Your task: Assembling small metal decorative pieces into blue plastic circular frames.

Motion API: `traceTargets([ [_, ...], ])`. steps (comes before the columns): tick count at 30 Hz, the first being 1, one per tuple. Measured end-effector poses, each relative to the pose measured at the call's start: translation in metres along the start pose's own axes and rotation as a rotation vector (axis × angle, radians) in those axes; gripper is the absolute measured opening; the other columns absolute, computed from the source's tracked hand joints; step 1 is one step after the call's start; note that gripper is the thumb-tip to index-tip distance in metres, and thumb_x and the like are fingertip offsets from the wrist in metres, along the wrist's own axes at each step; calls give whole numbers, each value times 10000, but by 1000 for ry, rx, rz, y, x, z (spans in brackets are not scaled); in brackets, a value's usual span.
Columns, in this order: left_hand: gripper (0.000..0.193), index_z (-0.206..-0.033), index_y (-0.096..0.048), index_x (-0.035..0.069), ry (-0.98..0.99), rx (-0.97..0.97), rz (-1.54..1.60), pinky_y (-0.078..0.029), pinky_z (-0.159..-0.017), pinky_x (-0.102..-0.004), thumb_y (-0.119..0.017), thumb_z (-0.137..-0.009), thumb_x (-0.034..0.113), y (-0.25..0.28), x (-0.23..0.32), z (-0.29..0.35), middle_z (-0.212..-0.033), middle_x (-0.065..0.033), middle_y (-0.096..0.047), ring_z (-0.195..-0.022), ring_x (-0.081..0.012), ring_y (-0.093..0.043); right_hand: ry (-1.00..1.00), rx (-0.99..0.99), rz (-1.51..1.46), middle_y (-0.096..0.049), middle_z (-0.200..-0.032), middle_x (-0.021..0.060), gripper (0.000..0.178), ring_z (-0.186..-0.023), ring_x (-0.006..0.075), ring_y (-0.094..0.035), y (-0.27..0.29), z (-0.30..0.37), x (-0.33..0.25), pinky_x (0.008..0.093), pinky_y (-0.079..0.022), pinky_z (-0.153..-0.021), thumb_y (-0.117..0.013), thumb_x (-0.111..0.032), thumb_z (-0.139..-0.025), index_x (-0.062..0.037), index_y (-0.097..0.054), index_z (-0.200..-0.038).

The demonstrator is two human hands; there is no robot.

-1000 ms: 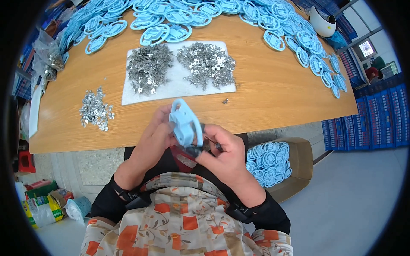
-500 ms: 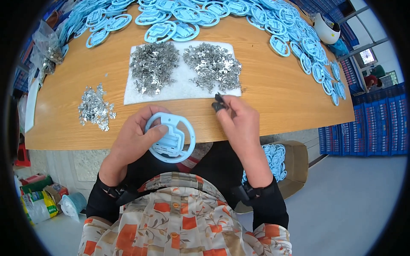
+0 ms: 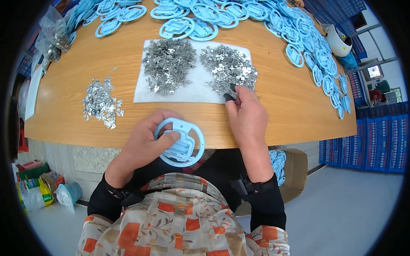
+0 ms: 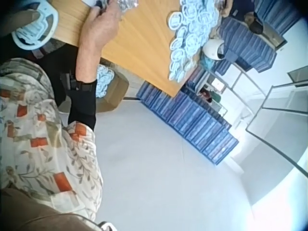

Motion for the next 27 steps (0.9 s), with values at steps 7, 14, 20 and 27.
traceTargets([
  [7, 257, -1150, -587, 40, 55, -34, 45, -434, -750, -190, -622, -897, 66, 5, 1, 10, -939, 46, -565, -834, -14, -497, 322, -181, -264, -617, -805, 94, 219, -700, 221, -620, -35, -2, -65, 325, -503, -636, -677, -29, -762, -36, -669, -981],
  [14, 292, -1183, -576, 40, 64, -10, 69, -438, -775, -190, -623, -896, 66, 19, -2, 20, -950, 43, -559, -866, -16, -501, 438, -170, -194, -630, -830, 82, 208, -719, 287, -647, -58, -7, -86, 381, -521, -628, -681, -101, -749, -89, -676, -957],
  [20, 271, -1154, -598, 33, -52, 135, 64, -441, -664, -207, -645, -923, 166, 29, 2, 8, -836, 35, -537, -759, -37, -492, 388, -168, -343, -587, -763, 82, 208, -640, 230, -603, -32, -16, -71, 338, -473, -572, -700, -56, -689, -25, -650, -889],
  [27, 236, -1059, -616, 35, -63, 4, -4, -455, -723, -215, -524, -1014, 248, 23, 11, -25, -884, 25, -614, -830, -37, -549, 493, -353, -478, -583, -774, 76, 208, -627, 160, -598, -6, -3, -83, 265, -471, -560, -690, -6, -687, 1, -643, -889],
])
Point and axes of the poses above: each hand's wrist, its own z-axis away from the middle knuckle, its own y-axis out of the back of the hand, x = y × z, the point moved 5 cm from there along -z, towards the middle knuckle
